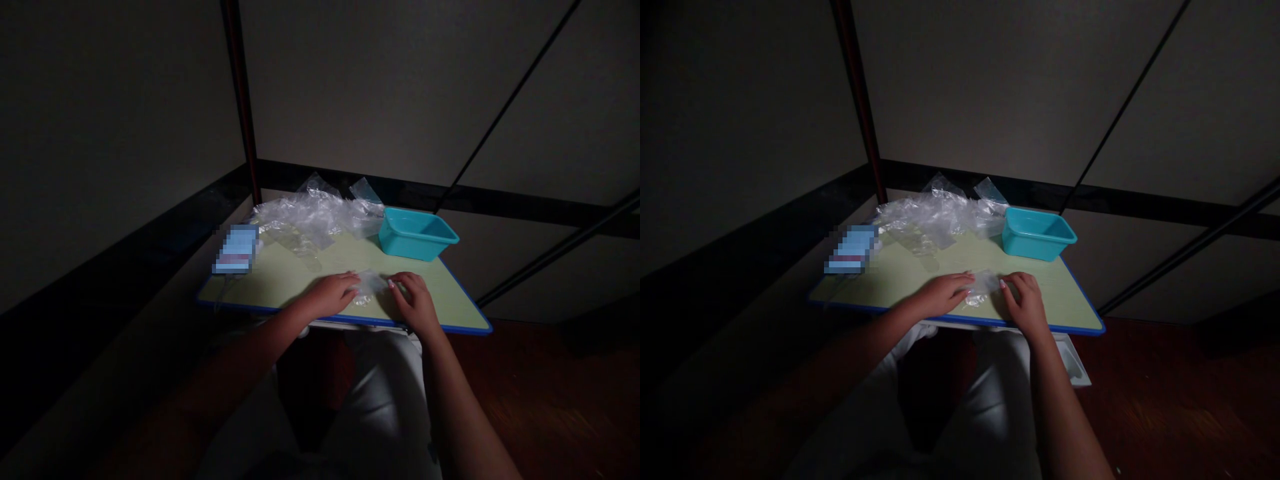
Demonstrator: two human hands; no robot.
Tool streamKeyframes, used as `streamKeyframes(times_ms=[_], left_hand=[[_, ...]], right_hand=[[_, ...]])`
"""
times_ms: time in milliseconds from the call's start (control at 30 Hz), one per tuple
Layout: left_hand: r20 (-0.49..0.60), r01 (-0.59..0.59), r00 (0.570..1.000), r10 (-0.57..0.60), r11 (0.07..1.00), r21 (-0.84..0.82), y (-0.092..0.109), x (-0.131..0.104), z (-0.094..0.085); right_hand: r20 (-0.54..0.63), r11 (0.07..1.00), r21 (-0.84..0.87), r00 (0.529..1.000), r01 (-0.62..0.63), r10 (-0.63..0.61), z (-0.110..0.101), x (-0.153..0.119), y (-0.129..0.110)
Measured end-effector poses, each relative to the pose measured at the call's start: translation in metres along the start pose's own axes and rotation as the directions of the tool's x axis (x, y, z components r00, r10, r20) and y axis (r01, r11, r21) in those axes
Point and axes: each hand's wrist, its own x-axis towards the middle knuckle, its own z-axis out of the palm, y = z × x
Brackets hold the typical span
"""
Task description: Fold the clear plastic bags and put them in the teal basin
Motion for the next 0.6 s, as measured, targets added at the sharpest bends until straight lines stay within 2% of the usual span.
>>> streamKeyframes(times_ms=[100,233,400,600], left_hand=[[-0.011,-0.006,1.0,0.006,0.999,-0.037,-0.003,0.001,0.001],[0.03,0.02,0.999,-0.019,0.998,-0.051,-0.006,0.002,0.003],[0.049,0.074,0.996,-0.071,0.996,-0.055,-0.007,0.003,0.001],[0.075,0.146,0.987,-0.14,0.986,-0.082,-0.002,0.004,-0.004]], right_hand=[[0.115,0.991,-0.03,0.985,0.129,-0.125,-0.012,-0.015,-0.009],[0.199,0.979,-0.021,0.96,0.204,-0.195,-0.012,-0.02,-0.018],[0.268,0.973,0.015,0.937,0.23,-0.225,-0.003,-0.014,-0.025],[0.344,0.978,0.02,0.917,0.209,-0.203,0.0,-0.013,-0.028]])
